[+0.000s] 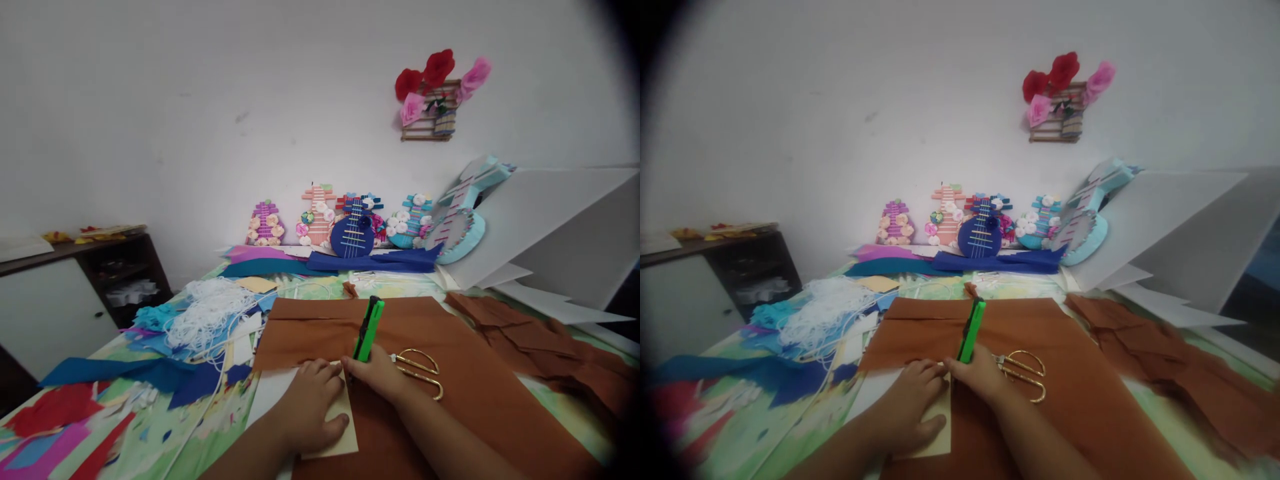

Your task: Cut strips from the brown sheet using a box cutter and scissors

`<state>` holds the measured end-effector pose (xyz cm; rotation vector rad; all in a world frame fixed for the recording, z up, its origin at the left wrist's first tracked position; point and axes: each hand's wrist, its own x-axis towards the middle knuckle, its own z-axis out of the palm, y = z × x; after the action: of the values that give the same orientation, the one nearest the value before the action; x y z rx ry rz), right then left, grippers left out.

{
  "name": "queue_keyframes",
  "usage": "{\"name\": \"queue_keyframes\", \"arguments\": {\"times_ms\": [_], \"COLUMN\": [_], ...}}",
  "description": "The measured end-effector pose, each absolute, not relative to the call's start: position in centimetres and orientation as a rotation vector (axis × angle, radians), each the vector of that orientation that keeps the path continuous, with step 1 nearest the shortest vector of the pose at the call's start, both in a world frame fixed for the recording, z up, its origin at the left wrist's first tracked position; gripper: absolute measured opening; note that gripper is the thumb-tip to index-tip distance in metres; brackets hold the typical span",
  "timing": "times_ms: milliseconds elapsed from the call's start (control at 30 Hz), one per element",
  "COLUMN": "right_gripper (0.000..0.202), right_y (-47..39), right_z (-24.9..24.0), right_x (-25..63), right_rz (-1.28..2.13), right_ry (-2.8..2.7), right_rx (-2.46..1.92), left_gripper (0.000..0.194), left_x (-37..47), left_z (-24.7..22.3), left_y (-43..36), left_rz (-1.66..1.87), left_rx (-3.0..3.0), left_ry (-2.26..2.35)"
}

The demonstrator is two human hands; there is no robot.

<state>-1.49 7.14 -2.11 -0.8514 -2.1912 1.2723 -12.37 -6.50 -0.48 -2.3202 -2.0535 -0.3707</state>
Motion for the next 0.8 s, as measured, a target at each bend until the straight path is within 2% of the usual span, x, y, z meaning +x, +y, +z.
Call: {"name": "queue_keyframes", "arguments": {"times_ms": [133, 367, 567, 800], "right_gripper": [0.022, 0.026, 0.025, 0.019], "right_y": [6.7, 6.9, 6.3, 5.5], "right_z": [-1.8, -2.1, -1.6, -0.9], "right_x": [-1.6, -1.5, -1.2, -0.8], "right_rz": [1.245, 1.227, 1.167, 1.075], "right_ry": [-2.201, -2.228, -2.317, -2.418], "right_rx": [-0.824, -0.870, -0.715, -0.639], "left_gripper": [0.038, 0.036, 0.037, 0.046], "left_x": [-12.4, -12.5, -12.6, -12.4], "left_z": [-0.7, -0.7, -0.8, -0.5], "left_y": [-6.4, -6.4, -6.2, -6.3], "left_rz": [-0.388, -0.362, -0.413, -0.574], "left_rx": [-2.317, -2.323, -2.325, -2.325], "left_ry": [-2.047, -2.030, -2.030, -2.065]}}
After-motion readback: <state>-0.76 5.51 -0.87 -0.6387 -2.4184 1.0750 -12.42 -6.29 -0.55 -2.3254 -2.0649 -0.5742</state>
